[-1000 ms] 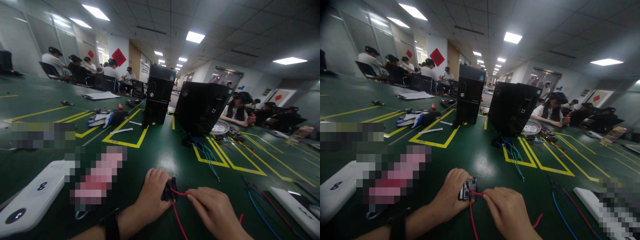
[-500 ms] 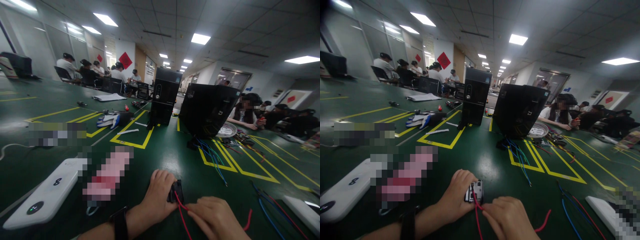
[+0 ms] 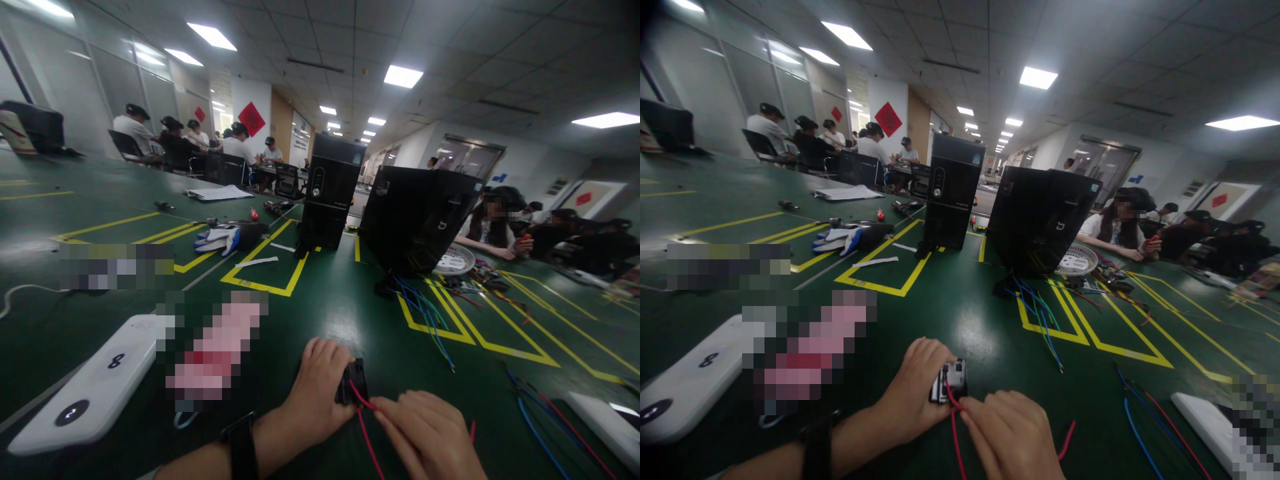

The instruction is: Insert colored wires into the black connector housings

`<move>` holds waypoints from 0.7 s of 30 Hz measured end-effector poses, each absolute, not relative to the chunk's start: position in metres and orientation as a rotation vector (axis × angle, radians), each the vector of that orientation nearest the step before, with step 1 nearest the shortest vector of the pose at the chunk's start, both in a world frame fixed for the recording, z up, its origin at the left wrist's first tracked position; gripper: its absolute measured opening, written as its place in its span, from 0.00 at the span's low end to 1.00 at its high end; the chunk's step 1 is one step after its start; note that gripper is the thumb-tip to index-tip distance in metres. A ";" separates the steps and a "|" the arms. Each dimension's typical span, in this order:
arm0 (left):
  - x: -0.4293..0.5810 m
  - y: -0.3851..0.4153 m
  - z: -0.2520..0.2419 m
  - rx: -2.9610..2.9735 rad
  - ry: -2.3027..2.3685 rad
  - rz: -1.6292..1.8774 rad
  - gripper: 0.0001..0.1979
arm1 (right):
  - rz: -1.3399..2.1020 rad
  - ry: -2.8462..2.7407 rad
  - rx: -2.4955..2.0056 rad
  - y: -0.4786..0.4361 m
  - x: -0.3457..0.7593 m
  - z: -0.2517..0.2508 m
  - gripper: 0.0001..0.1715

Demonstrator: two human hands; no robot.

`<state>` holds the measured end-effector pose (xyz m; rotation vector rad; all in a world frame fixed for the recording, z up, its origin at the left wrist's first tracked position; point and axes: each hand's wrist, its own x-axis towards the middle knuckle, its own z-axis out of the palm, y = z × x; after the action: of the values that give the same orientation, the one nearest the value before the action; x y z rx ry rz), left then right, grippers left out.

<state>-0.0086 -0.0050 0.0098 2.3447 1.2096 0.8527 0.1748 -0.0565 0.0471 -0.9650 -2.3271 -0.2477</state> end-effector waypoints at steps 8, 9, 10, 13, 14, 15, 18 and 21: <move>-0.009 -0.005 0.011 2.330 1.202 0.867 0.16 | -0.013 -2.529 -1.149 -0.057 0.186 0.056 0.15; -0.009 -0.005 0.011 2.325 1.202 0.868 0.16 | 0.016 -2.526 -1.186 -0.057 0.188 0.058 0.15; -0.009 -0.005 0.011 2.317 1.205 0.869 0.17 | 0.028 -2.509 -1.217 -0.057 0.191 0.059 0.14; -0.008 -0.005 0.010 2.294 1.215 0.869 0.17 | -0.042 -2.403 -1.235 -0.056 0.193 0.059 0.12; -0.008 -0.005 0.010 2.292 1.217 0.872 0.17 | -0.091 -2.359 -1.214 -0.056 0.192 0.058 0.12; -0.007 -0.005 0.009 2.293 1.217 0.875 0.17 | -0.138 -2.321 -1.187 -0.056 0.191 0.056 0.11; -0.007 -0.004 0.005 2.298 1.222 0.880 0.18 | -0.213 -2.269 -1.100 -0.057 0.183 0.050 0.10; -0.007 -0.003 0.004 2.300 1.220 0.874 0.17 | -0.216 -2.330 -1.009 -0.060 0.177 0.046 0.11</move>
<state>-0.0070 -0.0027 0.0042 2.3005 1.2203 0.8736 0.1773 -0.0596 0.0457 -1.0090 -2.3304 -0.2163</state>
